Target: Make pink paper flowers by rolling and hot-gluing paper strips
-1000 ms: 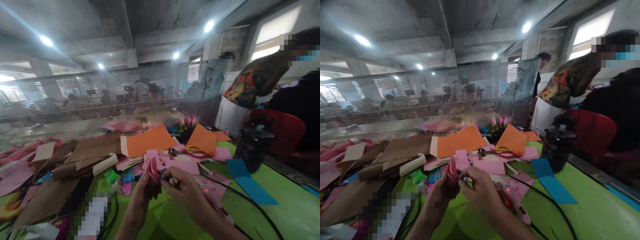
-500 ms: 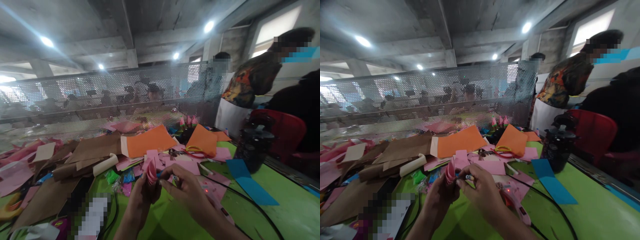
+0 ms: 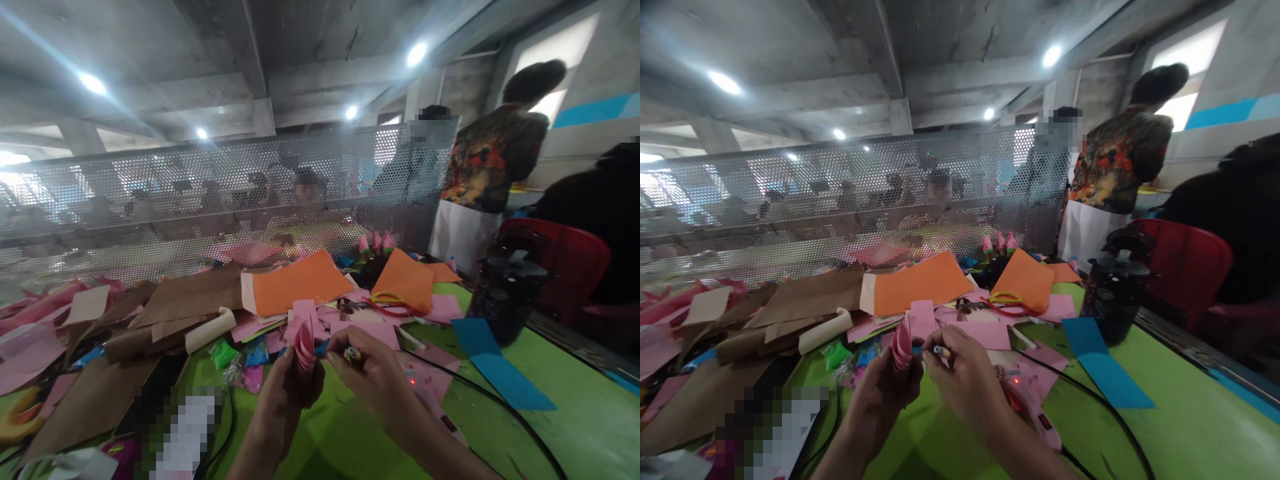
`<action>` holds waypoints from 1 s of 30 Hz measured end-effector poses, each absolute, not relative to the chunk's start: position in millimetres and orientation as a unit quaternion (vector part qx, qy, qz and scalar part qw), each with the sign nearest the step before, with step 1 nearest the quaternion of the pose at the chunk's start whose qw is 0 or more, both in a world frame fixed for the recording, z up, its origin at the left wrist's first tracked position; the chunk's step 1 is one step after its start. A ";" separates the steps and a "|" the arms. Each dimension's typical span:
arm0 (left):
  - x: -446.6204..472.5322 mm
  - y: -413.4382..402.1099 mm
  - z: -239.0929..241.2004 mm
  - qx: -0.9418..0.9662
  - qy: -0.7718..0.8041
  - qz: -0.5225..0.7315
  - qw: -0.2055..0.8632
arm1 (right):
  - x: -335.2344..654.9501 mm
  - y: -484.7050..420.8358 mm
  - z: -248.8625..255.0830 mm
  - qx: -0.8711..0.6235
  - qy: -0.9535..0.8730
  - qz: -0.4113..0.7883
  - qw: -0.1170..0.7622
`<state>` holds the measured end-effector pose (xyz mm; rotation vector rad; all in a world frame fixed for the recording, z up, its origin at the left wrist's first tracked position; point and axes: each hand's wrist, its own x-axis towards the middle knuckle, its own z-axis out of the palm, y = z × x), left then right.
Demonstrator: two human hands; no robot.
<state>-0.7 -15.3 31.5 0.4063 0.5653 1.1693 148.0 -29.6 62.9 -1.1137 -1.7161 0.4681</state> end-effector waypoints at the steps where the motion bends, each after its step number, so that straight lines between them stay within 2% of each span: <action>1: -0.4 -14.0 31.5 0.171 0.270 0.544 0.776 | 148.6 -30.1 63.8 -0.461 -0.706 0.194 0.501; 5: 0.4 -8.9 32.5 0.154 0.284 0.554 0.767 | 151.0 -32.3 66.8 -0.464 -0.692 0.215 0.509; 14: -1.5 3.4 21.2 0.345 0.198 0.573 0.716 | 154.6 -27.3 72.2 -0.451 -0.640 0.296 0.547; 19: -1.4 16.8 6.7 0.399 0.256 0.559 0.680 | 156.6 -24.3 75.5 -0.436 -0.597 0.327 0.589; 24: -4.8 10.3 6.2 0.451 0.329 0.544 0.626 | 155.7 -25.0 77.1 -0.444 -0.593 0.372 0.560; 30: -5.3 8.7 4.0 0.488 0.327 0.542 0.601 | 158.2 -19.2 68.6 -0.446 -0.587 0.366 0.568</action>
